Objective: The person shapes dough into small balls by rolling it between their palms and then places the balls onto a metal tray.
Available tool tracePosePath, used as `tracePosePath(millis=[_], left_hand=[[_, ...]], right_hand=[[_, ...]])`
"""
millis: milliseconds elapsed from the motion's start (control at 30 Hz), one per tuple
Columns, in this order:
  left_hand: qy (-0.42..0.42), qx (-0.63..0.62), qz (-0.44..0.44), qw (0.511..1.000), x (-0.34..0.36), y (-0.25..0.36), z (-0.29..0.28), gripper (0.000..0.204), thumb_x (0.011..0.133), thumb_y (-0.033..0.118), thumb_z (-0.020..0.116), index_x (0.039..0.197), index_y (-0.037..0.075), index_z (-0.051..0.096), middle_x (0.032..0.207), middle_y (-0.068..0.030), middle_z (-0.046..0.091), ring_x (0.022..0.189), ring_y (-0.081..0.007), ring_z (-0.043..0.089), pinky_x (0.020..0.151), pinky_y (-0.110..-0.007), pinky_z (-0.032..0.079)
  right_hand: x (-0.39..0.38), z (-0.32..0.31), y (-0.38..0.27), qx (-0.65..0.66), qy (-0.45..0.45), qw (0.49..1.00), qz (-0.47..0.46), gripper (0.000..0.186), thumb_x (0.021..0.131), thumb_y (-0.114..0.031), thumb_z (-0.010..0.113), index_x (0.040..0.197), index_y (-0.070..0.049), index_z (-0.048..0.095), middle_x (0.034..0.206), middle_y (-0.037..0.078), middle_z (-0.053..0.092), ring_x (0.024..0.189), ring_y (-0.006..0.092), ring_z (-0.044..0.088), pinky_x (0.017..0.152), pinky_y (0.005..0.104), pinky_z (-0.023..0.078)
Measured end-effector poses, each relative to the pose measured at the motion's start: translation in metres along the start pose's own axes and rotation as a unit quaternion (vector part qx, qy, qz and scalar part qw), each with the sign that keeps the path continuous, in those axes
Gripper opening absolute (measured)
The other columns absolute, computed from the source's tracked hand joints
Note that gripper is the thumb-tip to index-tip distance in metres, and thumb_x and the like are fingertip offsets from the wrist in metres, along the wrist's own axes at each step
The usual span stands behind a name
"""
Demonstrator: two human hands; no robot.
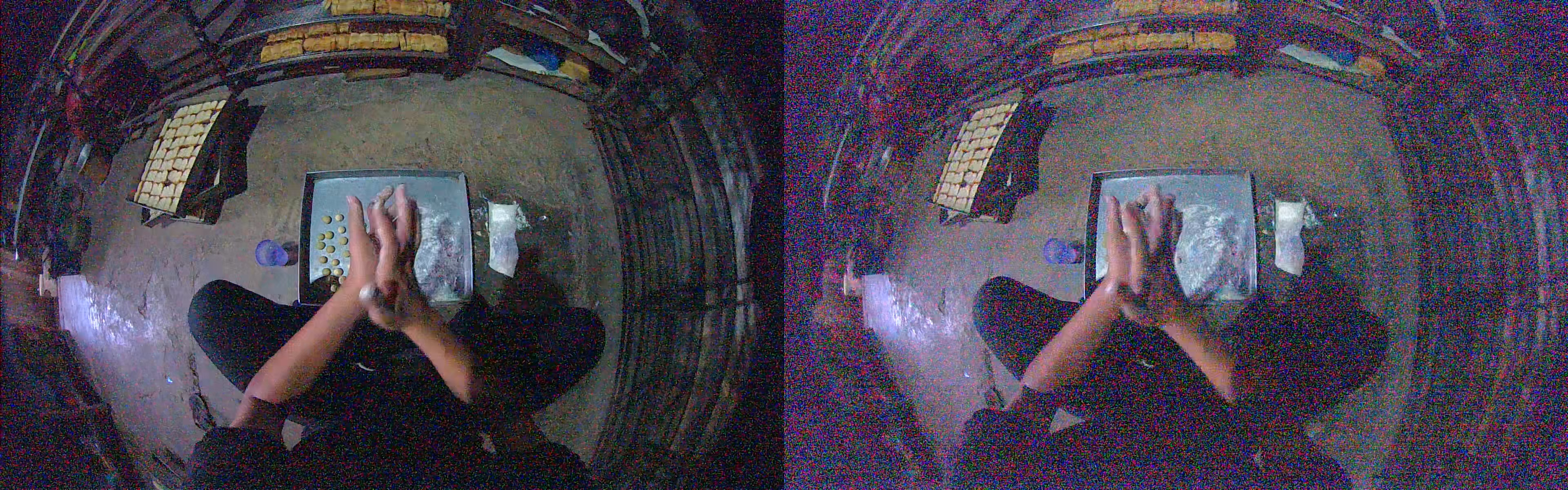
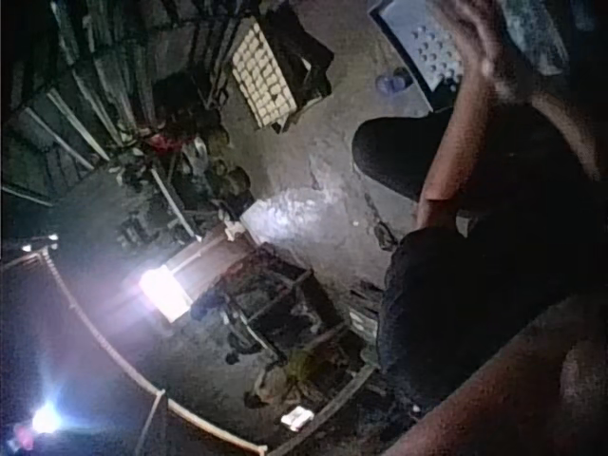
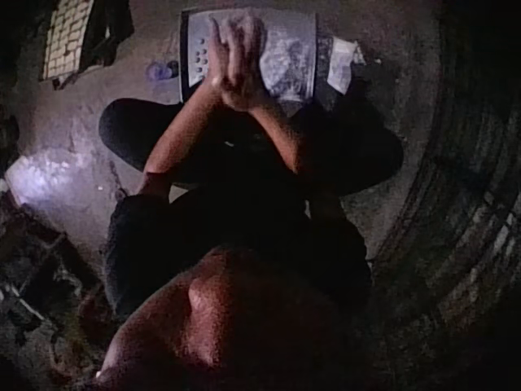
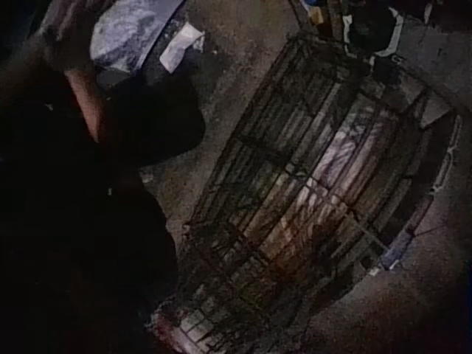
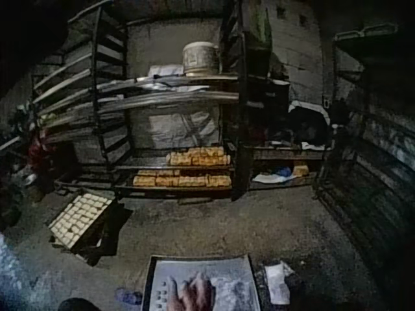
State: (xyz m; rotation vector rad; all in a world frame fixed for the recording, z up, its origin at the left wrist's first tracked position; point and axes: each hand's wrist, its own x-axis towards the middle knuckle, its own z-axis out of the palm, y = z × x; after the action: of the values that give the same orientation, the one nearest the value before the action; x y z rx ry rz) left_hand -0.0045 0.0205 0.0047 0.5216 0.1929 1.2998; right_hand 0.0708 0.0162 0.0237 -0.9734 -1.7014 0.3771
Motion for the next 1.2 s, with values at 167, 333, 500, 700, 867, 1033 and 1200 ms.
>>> tracePosePath(millis=[167, 333, 500, 700, 867, 1033, 1200], left_hand=[[0.037, 0.177, -0.097, 0.979, 0.006, 0.006, 0.006, 0.088, 0.096, 0.074, 0.023, 0.161, 0.017, 0.007, 0.168, -0.0069, 0.009, 0.154, -0.0286, 0.013, 0.122, -0.048, 0.014], [0.031, 0.01, -0.118, 0.993, 0.005, 0.013, 0.009, 0.086, 0.098, 0.071, 0.02, 0.161, 0.013, 0.012, 0.167, -0.0105, 0.013, 0.153, -0.0272, 0.014, 0.124, -0.042, 0.01], [0.035, 0.278, -0.017, 0.96, -0.003, 0.008, 0.003, 0.084, 0.097, 0.073, 0.014, 0.162, 0.019, 0.005, 0.168, -0.0097, 0.008, 0.153, -0.0283, 0.014, 0.123, -0.045, 0.011], [0.165, 0.028, -0.1, 0.981, 0.006, 0.01, 0.024, 0.083, 0.1, 0.069, 0.024, 0.148, 0.002, 0.035, 0.145, -0.0135, 0.047, 0.136, -0.0265, 0.043, 0.116, -0.04, 0.03], [-0.004, 0.203, 0.023, 0.979, -0.009, 0.0, -0.014, 0.081, 0.1, 0.067, 0.028, 0.158, 0.011, 0.014, 0.161, -0.011, 0.02, 0.148, -0.029, 0.024, 0.12, -0.042, 0.022], [0.137, 0.105, -0.14, 0.975, -0.011, 0.008, 0.037, 0.082, 0.101, 0.068, 0.023, 0.151, 0.004, 0.032, 0.153, -0.0129, 0.039, 0.142, -0.0269, 0.036, 0.117, -0.041, 0.028], [-0.037, 0.114, 0.064, 0.991, -0.006, 0.005, -0.012, 0.08, 0.1, 0.064, 0.032, 0.158, 0.011, 0.019, 0.162, -0.0144, 0.021, 0.15, -0.0329, 0.019, 0.12, -0.048, 0.02]], right_hand=[[0.019, 0.0, -0.003, -0.009, 0.01, 1.0, -0.004, 0.086, 0.095, -0.064, 0.037, 0.156, -0.004, 0.022, 0.162, 0.03, 0.011, 0.15, 0.0482, 0.006, 0.118, 0.0618, 0.004], [-0.003, 0.007, 0.015, 0.035, 0.003, 0.998, 0.056, 0.097, 0.094, -0.076, 0.024, 0.155, -0.001, 0.021, 0.163, 0.028, 0.01, 0.151, 0.0435, 0.008, 0.12, 0.0552, 0.005], [0.021, 0.001, 0.016, -0.035, -0.035, 0.998, -0.04, 0.104, 0.09, -0.081, 0.022, 0.155, 0.0, 0.022, 0.164, 0.026, 0.01, 0.151, 0.0404, 0.01, 0.12, 0.0534, 0.008], [0.01, -0.001, 0.006, 0.047, -0.005, 0.996, 0.08, 0.101, 0.091, -0.078, 0.027, 0.156, -0.002, 0.02, 0.162, 0.03, 0.008, 0.15, 0.0459, 0.009, 0.119, 0.0568, 0.006], [0.007, 0.007, -0.031, -0.019, -0.067, 0.997, 0.03, 0.095, 0.093, -0.074, 0.026, 0.155, -0.002, 0.024, 0.161, 0.029, 0.015, 0.15, 0.0463, 0.012, 0.12, 0.0556, 0.007], [0.02, -0.015, -0.002, 0.041, 0.019, 0.994, 0.096, 0.095, 0.095, -0.074, 0.025, 0.154, 0.0, 0.025, 0.162, 0.026, 0.015, 0.151, 0.0393, 0.014, 0.12, 0.0524, 0.015], [-0.005, 0.003, -0.015, 0.039, -0.004, 0.998, 0.047, 0.09, 0.096, -0.071, 0.025, 0.156, -0.003, 0.023, 0.162, 0.025, 0.016, 0.15, 0.0396, 0.015, 0.12, 0.0506, 0.017]])
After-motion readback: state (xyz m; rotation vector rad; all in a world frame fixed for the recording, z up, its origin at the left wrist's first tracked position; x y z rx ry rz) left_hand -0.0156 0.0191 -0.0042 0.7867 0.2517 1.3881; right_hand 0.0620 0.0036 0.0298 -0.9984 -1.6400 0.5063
